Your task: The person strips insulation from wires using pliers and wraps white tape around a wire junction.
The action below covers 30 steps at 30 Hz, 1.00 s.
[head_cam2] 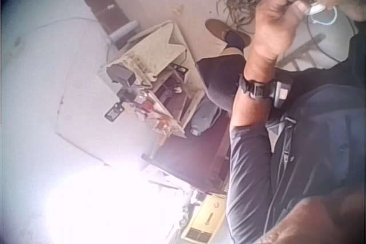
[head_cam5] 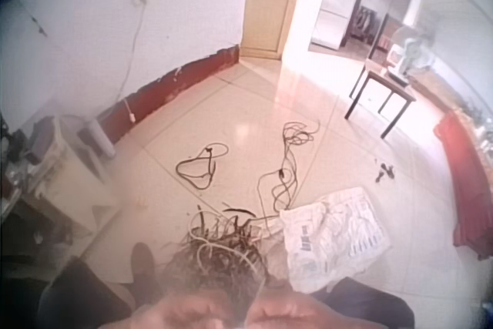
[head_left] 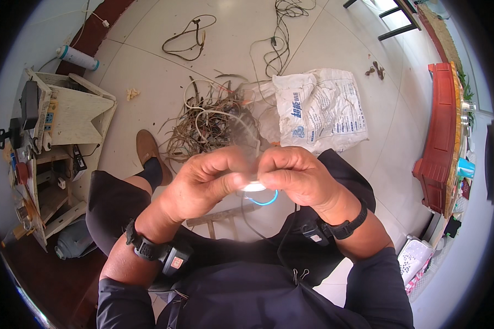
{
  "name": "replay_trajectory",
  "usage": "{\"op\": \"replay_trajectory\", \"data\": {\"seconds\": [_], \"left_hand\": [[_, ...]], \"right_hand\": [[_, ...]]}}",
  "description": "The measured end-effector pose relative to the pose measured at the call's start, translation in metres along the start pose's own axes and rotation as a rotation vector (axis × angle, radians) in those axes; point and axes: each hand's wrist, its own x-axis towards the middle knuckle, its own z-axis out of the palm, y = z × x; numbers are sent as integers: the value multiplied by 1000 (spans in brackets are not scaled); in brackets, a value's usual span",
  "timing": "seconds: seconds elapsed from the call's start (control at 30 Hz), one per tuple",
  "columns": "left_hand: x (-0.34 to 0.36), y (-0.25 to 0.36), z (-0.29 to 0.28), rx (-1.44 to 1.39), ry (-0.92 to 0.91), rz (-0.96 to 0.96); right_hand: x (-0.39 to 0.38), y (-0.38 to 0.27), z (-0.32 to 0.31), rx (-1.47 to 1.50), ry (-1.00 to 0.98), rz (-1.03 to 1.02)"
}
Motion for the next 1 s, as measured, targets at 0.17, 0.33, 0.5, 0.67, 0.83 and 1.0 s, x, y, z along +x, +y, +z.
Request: {"op": "replay_trajectory", "data": {"seconds": [0.17, 0.33, 0.5, 0.67, 0.83, 1.0], "left_hand": [[-5, -15, 0, -303, -35, -94], [-2, -9, 14, -380, 56, -119], [-2, -2, 9, -230, 39, -171], [-1, -2, 6, -48, 12, -95], [1, 3, 5, -19, -7, -45], [-3, 9, 3, -90, -84, -42]], "right_hand": [[1, 2, -3, 23, -29, 60], [4, 5, -2, 40, -2, 42], [0, -5, -6, 115, 49, 27], [0, -8, -5, 164, 57, -24], [2, -6, -10, 100, 70, -30], [5, 2, -8, -20, 40, 37]]}}
